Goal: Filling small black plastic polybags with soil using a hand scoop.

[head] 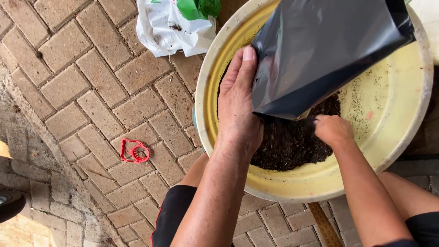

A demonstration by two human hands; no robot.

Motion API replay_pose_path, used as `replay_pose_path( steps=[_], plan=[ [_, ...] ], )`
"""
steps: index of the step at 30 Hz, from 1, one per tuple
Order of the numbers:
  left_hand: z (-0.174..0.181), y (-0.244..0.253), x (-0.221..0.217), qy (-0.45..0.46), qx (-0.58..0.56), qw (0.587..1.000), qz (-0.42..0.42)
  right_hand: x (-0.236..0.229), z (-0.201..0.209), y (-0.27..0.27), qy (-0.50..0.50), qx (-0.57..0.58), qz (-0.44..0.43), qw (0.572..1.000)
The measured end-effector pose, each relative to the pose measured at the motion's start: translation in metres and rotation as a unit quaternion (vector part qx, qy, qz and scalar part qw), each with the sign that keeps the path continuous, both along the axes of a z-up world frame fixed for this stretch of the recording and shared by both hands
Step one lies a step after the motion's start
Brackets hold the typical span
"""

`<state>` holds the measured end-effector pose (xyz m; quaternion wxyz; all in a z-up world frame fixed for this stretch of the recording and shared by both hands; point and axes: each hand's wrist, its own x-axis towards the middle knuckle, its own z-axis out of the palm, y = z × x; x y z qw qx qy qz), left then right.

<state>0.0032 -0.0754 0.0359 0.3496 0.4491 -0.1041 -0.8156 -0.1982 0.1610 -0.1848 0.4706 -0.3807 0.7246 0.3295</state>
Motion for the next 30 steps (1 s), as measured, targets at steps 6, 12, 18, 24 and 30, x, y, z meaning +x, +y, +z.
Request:
replay_pose_path(
  steps=[6, 12, 18, 24, 30],
  plan=[
    [0.008, -0.005, 0.004, -0.099, -0.114, 0.988, -0.045, 0.01, -0.09, 0.065, -0.025, -0.154, -0.122, 0.98],
    [0.018, -0.006, 0.006, -0.178, -0.21, 0.957, -0.092, 0.05, -0.028, 0.034, -0.134, -0.054, -0.282, 0.948],
    [0.011, 0.0, 0.002, -0.157, -0.276, 0.942, -0.11, 0.072, 0.013, -0.023, -0.121, -0.082, -0.304, 0.941],
    [0.006, -0.002, 0.009, -0.162, -0.275, 0.939, -0.125, 0.08, 0.041, -0.041, -0.108, -0.1, -0.306, 0.941],
    [-0.009, -0.021, 0.037, -0.179, -0.312, 0.909, -0.211, 0.069, 0.015, -0.03, -0.16, -0.121, -0.398, 0.895]
  ],
)
